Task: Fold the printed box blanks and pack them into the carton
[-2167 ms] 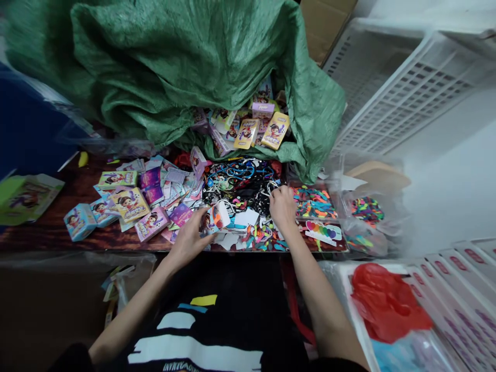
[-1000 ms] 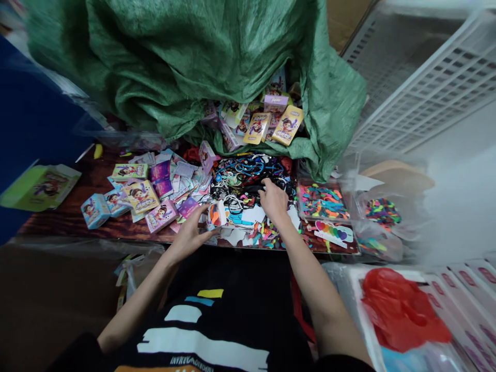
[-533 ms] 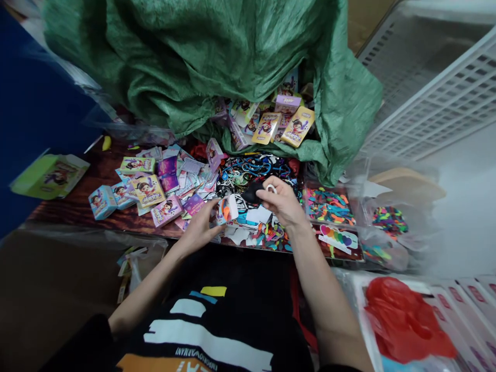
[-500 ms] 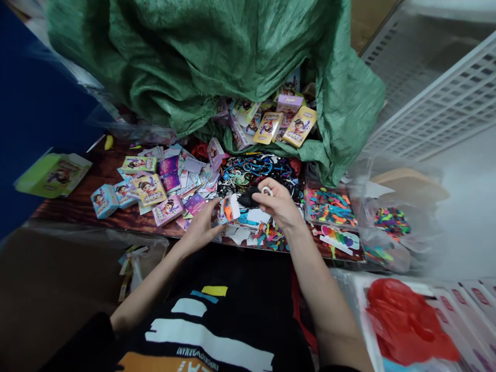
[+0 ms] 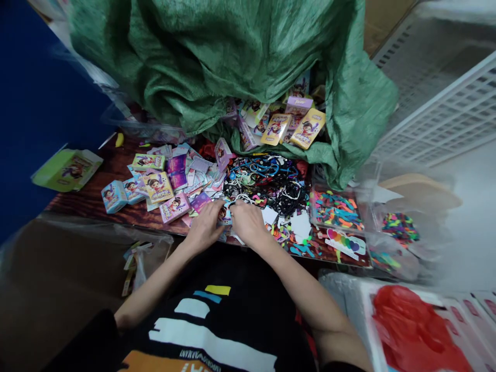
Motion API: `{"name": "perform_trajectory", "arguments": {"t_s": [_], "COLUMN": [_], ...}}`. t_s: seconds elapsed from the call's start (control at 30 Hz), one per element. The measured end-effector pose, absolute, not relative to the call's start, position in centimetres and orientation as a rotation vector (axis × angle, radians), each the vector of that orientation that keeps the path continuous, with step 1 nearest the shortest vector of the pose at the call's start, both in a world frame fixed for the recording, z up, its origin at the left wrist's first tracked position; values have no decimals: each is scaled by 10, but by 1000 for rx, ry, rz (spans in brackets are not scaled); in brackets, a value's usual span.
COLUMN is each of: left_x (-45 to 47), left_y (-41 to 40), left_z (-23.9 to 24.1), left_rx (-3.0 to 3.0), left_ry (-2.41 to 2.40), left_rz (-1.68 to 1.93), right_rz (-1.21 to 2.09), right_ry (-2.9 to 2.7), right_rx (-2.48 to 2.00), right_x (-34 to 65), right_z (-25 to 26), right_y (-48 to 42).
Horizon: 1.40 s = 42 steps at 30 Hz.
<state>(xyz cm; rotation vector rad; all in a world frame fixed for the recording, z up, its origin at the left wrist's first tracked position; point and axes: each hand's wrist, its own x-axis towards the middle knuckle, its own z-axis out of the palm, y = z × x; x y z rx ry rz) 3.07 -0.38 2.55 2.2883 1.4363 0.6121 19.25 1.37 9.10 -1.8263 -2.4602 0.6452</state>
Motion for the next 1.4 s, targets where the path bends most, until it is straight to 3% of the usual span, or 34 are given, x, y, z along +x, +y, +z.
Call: {"name": "perform_trajectory", "arguments": {"t_s": [0.2, 0.4, 0.63, 1.03, 1.2, 1.4], "left_x": [30, 33, 33, 33, 35, 28], "left_y": [-4, -1, -2, 0, 1, 5], "left_z": [26, 27, 33, 38, 32, 32], "left_rx": [2293, 2290, 2288, 2402, 2375, 2347], "left_ry": [1485, 1487, 1482, 1524, 1519, 1546], "left_rz": [640, 639, 649, 575, 605, 627], "right_rz": [1336, 1027, 1699, 1969, 1813, 1009], "right_ry": [-2063, -1925, -1421, -1139, -1343, -1979], "right_rx": [-1443, -1575, -1421, -1295, -1349, -1630], "right_x": [206, 207, 210, 210, 201, 208], "right_z": [85, 79, 95, 93, 85, 80], "right_y": [30, 25, 21, 11, 15, 11]}}
